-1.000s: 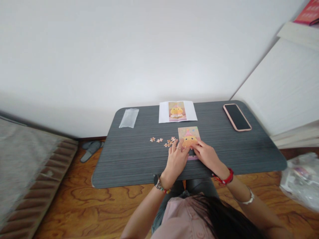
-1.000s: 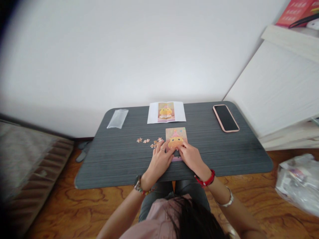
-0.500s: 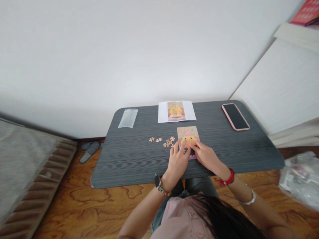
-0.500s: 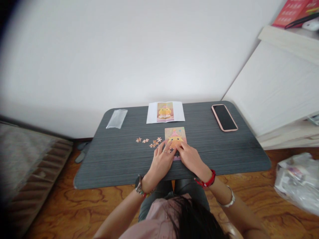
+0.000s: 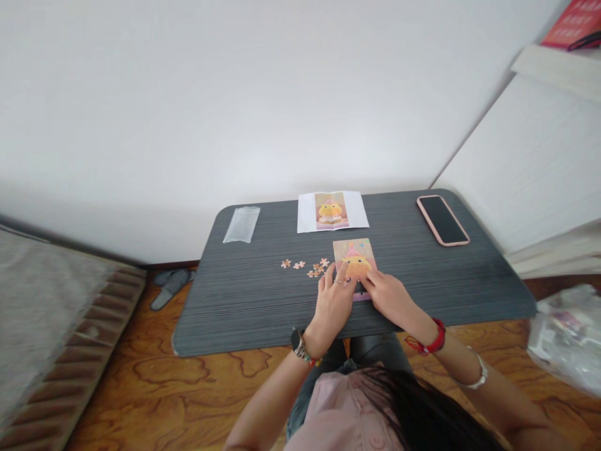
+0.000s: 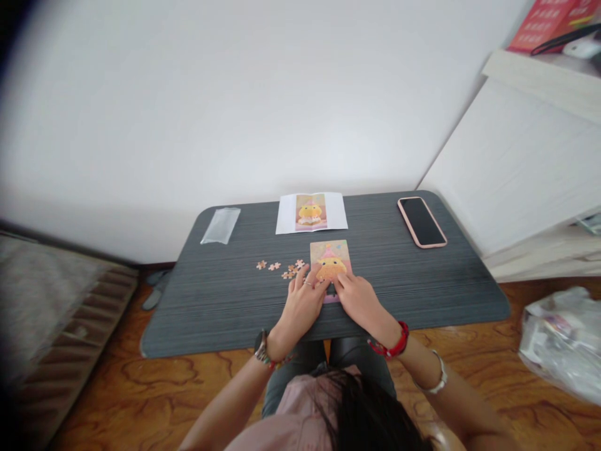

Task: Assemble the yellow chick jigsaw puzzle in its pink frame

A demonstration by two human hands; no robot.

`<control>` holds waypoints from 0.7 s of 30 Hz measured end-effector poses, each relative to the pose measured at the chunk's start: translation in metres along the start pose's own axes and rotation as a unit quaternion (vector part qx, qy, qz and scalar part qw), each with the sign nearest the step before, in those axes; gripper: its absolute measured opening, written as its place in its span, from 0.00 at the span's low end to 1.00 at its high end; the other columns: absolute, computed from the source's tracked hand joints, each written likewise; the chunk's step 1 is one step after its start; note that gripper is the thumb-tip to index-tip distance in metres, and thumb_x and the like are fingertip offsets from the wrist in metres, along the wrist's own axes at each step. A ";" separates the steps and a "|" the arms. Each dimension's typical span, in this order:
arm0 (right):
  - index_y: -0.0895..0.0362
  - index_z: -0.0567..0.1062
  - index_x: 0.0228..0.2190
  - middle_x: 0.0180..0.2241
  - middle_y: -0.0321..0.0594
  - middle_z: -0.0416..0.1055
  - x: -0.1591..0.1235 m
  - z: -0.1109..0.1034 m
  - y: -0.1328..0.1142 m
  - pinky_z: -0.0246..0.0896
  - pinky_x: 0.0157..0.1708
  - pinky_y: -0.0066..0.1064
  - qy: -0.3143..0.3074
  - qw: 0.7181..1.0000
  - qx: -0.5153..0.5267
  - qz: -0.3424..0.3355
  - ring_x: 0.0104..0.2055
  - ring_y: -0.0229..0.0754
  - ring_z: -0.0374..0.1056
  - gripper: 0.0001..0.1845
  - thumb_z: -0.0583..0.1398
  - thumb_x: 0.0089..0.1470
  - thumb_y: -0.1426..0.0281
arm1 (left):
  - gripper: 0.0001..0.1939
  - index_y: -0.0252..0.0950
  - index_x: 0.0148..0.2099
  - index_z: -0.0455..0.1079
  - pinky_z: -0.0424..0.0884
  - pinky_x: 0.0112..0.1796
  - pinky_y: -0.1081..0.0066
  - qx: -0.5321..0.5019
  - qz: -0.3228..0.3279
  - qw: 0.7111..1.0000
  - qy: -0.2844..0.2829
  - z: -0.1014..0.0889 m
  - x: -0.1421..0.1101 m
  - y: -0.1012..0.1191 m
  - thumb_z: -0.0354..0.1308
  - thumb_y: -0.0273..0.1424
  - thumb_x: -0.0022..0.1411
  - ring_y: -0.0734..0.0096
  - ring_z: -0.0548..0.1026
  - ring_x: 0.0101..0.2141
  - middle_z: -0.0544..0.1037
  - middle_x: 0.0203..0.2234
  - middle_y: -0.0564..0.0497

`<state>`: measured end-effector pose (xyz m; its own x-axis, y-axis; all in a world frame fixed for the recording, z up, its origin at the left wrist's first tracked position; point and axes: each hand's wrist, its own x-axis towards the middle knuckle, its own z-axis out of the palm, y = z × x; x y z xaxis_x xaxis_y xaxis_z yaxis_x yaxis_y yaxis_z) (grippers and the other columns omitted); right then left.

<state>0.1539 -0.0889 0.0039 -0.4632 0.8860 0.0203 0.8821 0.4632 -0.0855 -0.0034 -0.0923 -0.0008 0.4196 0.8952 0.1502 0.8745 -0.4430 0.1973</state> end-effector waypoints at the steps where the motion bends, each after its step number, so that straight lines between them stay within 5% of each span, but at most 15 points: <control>1: 0.60 0.75 0.39 0.35 0.49 0.71 0.001 0.000 -0.001 0.62 0.35 0.31 -0.003 1.000 0.003 0.000 0.36 0.44 0.68 0.16 0.50 0.55 0.78 | 0.13 0.42 0.45 0.69 0.66 0.47 0.53 0.000 0.002 1.000 -0.002 -0.001 0.000 0.000 0.47 0.27 0.62 0.49 0.56 0.56 0.62 0.56 0.47; 6: 0.59 0.74 0.40 0.41 0.48 0.70 0.004 0.007 0.007 0.65 0.39 0.32 0.037 0.996 0.072 0.023 0.41 0.44 0.68 0.17 0.49 0.54 0.79 | 0.16 0.44 0.51 0.66 0.65 0.48 0.53 -0.017 -0.013 1.000 0.003 -0.009 -0.003 -0.011 0.49 0.28 0.61 0.52 0.56 0.56 0.61 0.56 0.46; 12: 0.56 0.75 0.39 0.40 0.43 0.71 0.026 -0.003 0.012 0.64 0.43 0.34 0.114 0.971 0.211 0.010 0.42 0.42 0.68 0.16 0.50 0.55 0.76 | 0.16 0.44 0.51 0.67 0.66 0.47 0.53 -0.005 -0.141 0.989 0.049 -0.022 -0.020 -0.057 0.48 0.29 0.62 0.52 0.56 0.56 0.61 0.56 0.44; 21: 0.55 0.77 0.36 0.36 0.42 0.74 0.080 -0.011 -0.013 0.62 0.39 0.31 0.007 0.975 0.203 -0.089 0.36 0.40 0.69 0.13 0.54 0.54 0.75 | 0.15 0.41 0.48 0.70 0.67 0.47 0.51 0.000 -0.208 0.975 0.081 -0.025 -0.038 -0.089 0.51 0.29 0.59 0.52 0.59 0.55 0.63 0.55 0.43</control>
<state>0.1065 -0.0243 0.0178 -0.6019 0.7941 0.0839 0.6805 0.5651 -0.4664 -0.1029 -0.0882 -0.0002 -0.0158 0.9780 0.2078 0.9609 -0.0426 0.2735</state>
